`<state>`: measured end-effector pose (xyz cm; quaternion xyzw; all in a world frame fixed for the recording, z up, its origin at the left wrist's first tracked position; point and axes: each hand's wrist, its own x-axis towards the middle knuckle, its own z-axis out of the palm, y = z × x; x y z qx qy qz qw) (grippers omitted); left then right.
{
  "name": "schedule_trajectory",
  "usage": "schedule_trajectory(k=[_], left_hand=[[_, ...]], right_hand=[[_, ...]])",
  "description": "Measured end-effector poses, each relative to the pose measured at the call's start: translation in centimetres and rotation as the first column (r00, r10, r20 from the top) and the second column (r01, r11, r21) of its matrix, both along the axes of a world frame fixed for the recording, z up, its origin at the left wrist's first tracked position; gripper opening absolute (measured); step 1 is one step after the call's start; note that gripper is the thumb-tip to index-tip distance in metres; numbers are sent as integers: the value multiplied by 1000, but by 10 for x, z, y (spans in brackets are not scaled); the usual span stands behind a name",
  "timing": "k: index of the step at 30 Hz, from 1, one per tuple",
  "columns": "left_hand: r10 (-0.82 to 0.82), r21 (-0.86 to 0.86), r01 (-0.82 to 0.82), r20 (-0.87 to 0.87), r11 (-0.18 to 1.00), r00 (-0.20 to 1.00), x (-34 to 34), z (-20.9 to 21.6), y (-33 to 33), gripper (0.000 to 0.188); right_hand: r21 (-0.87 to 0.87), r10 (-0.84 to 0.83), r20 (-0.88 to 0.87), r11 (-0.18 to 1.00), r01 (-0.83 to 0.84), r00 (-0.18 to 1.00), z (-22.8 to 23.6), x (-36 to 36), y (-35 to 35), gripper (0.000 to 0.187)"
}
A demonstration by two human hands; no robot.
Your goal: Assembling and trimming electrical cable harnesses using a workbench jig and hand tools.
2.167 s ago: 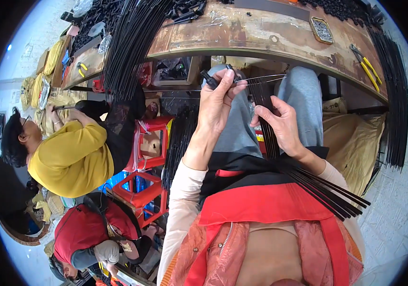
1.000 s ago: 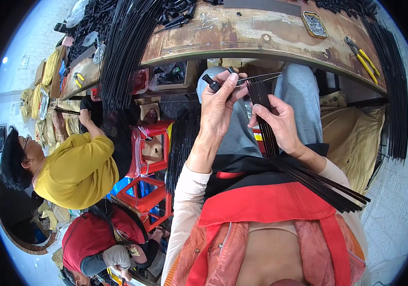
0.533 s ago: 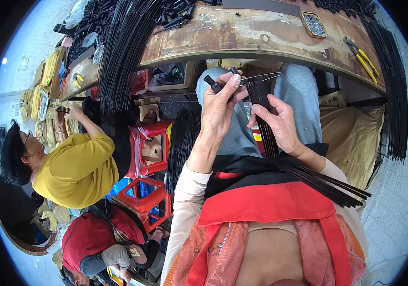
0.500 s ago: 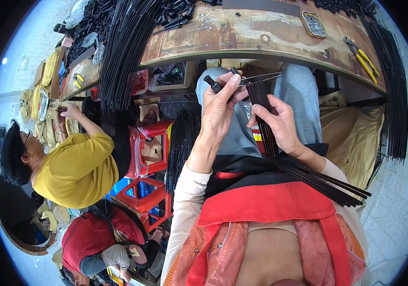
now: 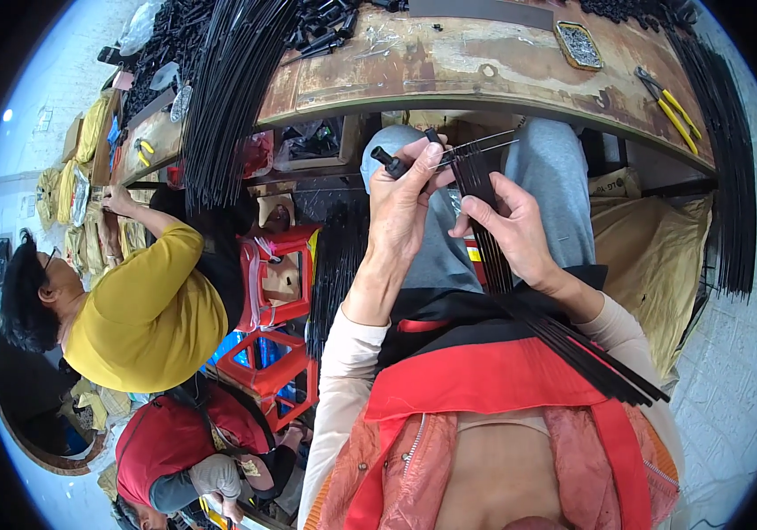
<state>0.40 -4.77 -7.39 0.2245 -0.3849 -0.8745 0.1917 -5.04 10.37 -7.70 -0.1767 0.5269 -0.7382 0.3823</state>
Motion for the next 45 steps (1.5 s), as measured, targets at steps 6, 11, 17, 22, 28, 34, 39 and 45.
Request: schedule_trajectory(k=[6,11,17,22,28,34,39,45], left_hand=[[-20,-85,20,12,996,1000,2,8,0,19],[25,-67,-26,-12,997,1000,4,3,2,18],[-1,-51,1,-7,999,1000,5,0,-3,17],[-5,-43,6,26,999,1000,6,2,-5,26],[-59,15,59,1,998,998,14,10,3,32],[-12,-150,20,52,989,999,15,11,4,32],[-66,-52,67,8,996,998,16,14,5,30],[-134,15,134,12,991,991,18,11,4,31]], right_hand=[[-5,27,-2,1000,-27,1000,0,-1,3,20],[7,17,-48,1000,-16,999,2,2,2,23],[29,55,-26,998,-54,998,-1,-5,4,27],[24,45,-34,999,-44,998,-3,-3,1,26],[30,27,31,999,-28,999,-6,-4,1,26],[10,24,31,1000,-25,999,2,-6,0,25],[-25,39,28,999,-38,999,7,-8,2,25],[-35,65,58,997,-63,996,3,-12,5,24]])
